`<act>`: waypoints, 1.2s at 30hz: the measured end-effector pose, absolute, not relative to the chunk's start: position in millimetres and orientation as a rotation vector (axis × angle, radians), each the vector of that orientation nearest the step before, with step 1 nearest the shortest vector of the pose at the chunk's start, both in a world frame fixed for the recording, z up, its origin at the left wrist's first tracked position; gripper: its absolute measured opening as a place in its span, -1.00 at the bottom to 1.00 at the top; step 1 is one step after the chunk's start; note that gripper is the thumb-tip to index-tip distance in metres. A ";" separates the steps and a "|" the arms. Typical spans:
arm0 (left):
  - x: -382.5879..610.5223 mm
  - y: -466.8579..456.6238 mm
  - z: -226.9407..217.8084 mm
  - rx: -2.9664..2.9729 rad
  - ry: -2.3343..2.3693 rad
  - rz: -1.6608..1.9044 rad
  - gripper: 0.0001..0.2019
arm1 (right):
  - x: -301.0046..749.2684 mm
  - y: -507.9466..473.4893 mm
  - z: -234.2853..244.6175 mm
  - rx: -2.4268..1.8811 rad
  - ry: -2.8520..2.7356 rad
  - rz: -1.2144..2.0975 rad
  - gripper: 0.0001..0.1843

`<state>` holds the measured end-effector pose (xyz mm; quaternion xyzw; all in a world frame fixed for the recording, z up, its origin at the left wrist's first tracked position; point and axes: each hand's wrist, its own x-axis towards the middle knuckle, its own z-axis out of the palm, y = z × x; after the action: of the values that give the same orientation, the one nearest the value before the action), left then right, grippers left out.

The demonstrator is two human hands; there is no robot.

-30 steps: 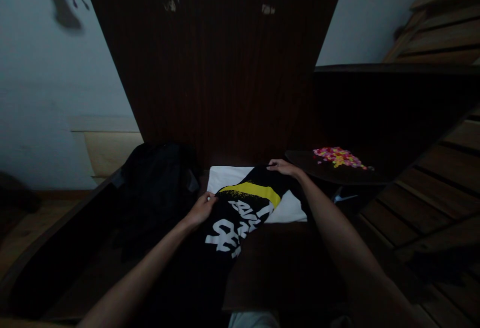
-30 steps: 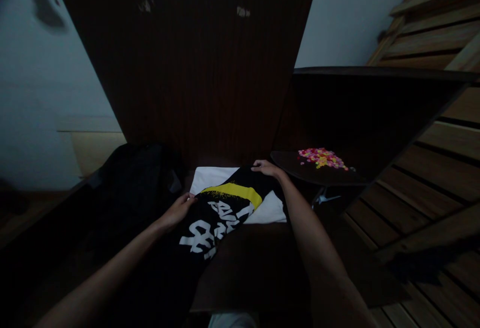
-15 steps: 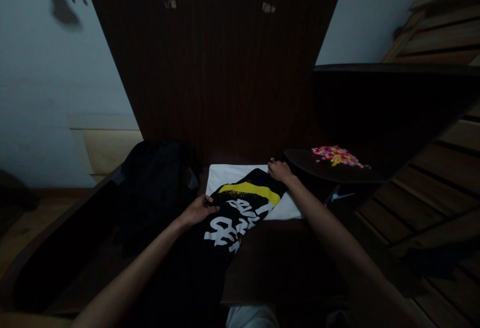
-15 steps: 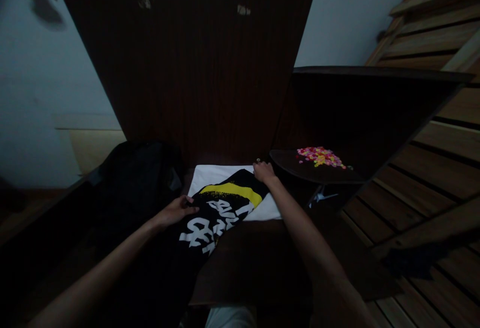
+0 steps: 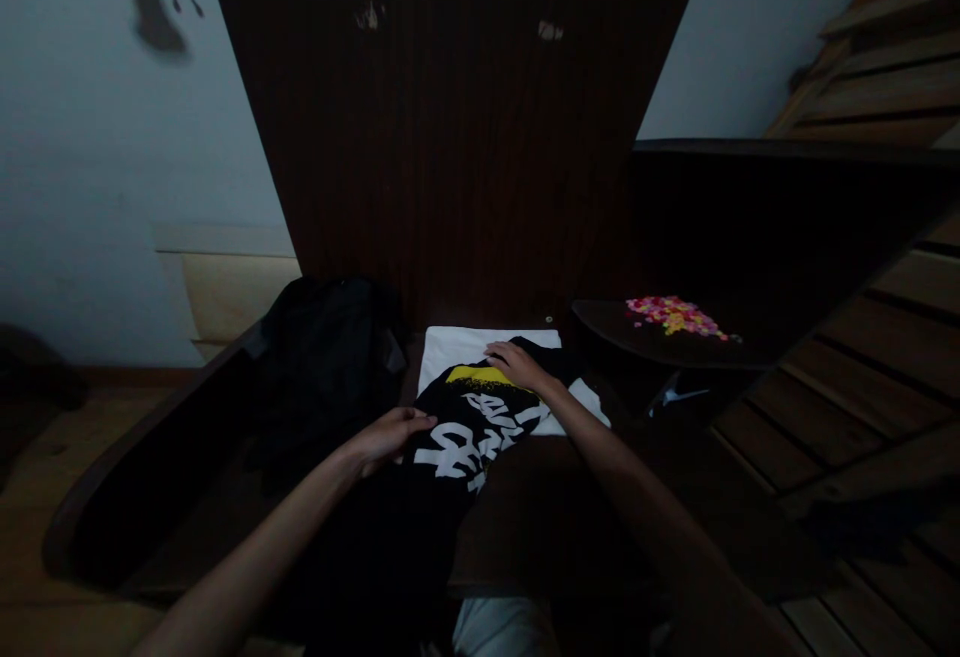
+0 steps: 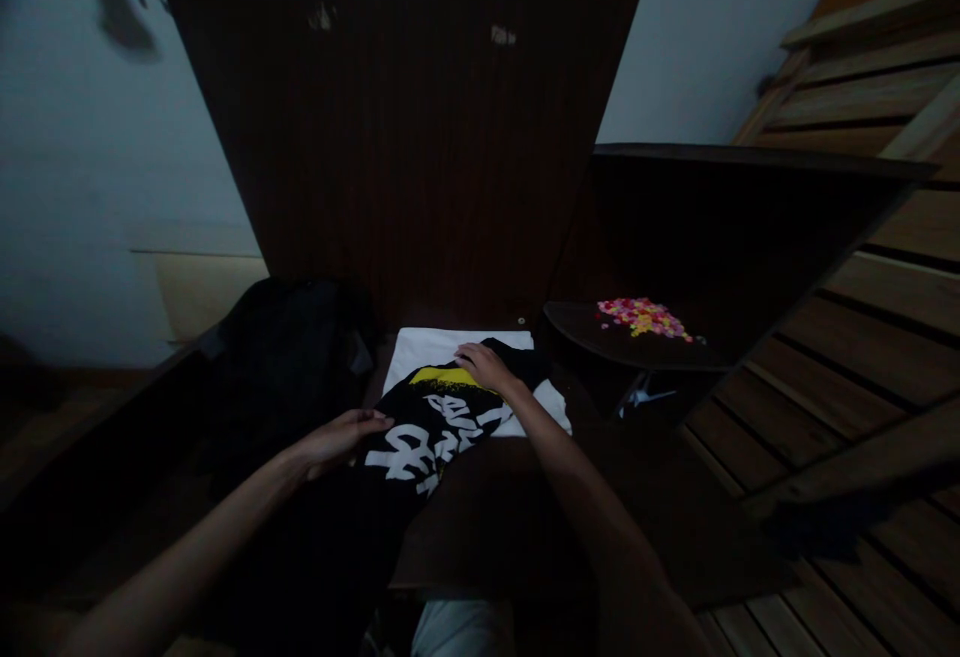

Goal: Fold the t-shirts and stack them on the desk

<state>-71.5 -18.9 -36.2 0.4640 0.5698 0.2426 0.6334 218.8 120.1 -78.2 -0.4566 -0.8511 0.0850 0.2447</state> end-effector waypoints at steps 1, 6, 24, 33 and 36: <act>-74.3 -24.2 -35.6 1.069 1.284 0.520 -0.54 | 219.6 120.6 -79.5 -1.239 -2.314 0.234 -0.71; -90.5 -46.5 -28.0 1.069 1.227 0.437 -0.64 | 220.2 119.6 -80.1 -1.246 -2.286 0.254 -0.71; -147.4 -61.0 -47.6 1.994 1.759 0.662 -0.57 | 220.9 119.5 -82.2 -1.221 -2.271 0.234 -0.71; -139.6 -65.3 -28.6 1.932 1.738 0.284 -0.64 | 222.5 123.1 -87.2 -1.204 -2.251 0.228 -0.71; -147.2 -65.9 -27.3 1.865 1.654 0.271 -0.59 | 222.6 122.5 -86.2 -1.219 -2.254 0.235 -0.71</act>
<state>-147.2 -65.9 -27.3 0.7068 0.6268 0.1026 0.3115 222.6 122.5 -86.2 -0.4548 -0.8407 0.0877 0.2804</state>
